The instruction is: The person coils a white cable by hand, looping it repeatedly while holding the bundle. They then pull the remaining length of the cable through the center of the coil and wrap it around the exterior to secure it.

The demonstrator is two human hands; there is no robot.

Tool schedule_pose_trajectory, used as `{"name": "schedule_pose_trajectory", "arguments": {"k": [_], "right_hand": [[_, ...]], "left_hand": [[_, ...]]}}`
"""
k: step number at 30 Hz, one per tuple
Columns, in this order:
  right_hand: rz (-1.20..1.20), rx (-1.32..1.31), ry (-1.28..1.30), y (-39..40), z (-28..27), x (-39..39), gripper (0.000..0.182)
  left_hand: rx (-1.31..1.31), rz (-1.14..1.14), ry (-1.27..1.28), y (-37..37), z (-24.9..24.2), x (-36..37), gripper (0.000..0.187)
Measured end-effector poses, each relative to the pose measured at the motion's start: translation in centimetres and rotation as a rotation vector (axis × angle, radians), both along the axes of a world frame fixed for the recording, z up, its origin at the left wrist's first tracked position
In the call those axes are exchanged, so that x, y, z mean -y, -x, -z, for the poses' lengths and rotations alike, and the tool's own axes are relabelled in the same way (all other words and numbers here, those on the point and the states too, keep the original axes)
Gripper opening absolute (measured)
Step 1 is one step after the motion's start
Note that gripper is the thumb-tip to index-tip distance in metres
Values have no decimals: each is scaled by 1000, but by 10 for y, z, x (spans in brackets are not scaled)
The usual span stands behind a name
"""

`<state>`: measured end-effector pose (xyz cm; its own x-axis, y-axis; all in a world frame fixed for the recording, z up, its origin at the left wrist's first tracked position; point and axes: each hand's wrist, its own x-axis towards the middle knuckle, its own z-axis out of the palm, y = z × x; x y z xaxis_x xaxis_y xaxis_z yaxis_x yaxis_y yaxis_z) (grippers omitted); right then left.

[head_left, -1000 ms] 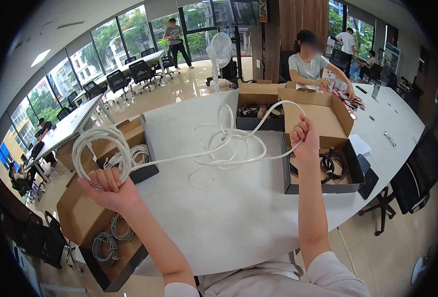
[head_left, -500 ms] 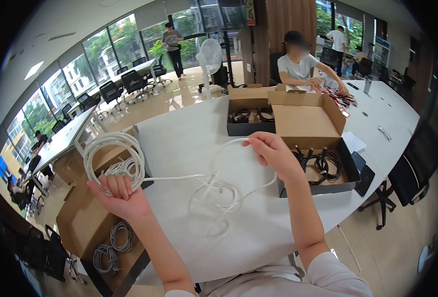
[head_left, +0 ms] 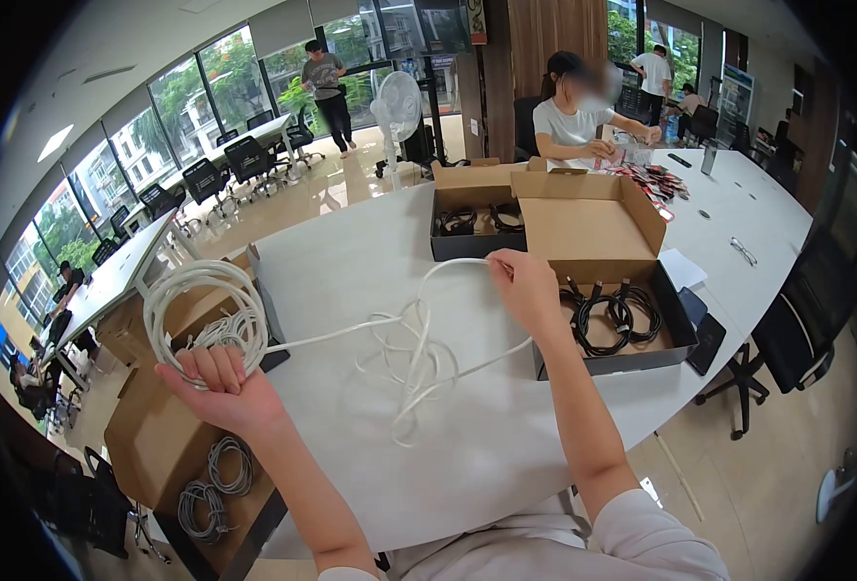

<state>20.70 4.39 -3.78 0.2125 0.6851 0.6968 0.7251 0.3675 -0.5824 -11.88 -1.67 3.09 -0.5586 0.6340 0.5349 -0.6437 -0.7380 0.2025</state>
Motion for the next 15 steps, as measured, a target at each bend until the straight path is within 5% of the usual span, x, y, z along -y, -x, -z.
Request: {"name": "schedule_pose_trajectory", "arguments": {"k": [2,4,9,15], "right_hand": [[224,209,-234,8,-7,3,12],[170,234,-226,13,-14,11,13],[-660,84,670,27,-36,41,19],[-563,336,467,67,40,7,29]], "left_hand": [[-17,24,4,-2,3,-3,42],[-27,28,10,-6,3,-3,42],[-17,-27,31,-12,1,-1,42],[-42,8,43,-15,3,1,42]]}}
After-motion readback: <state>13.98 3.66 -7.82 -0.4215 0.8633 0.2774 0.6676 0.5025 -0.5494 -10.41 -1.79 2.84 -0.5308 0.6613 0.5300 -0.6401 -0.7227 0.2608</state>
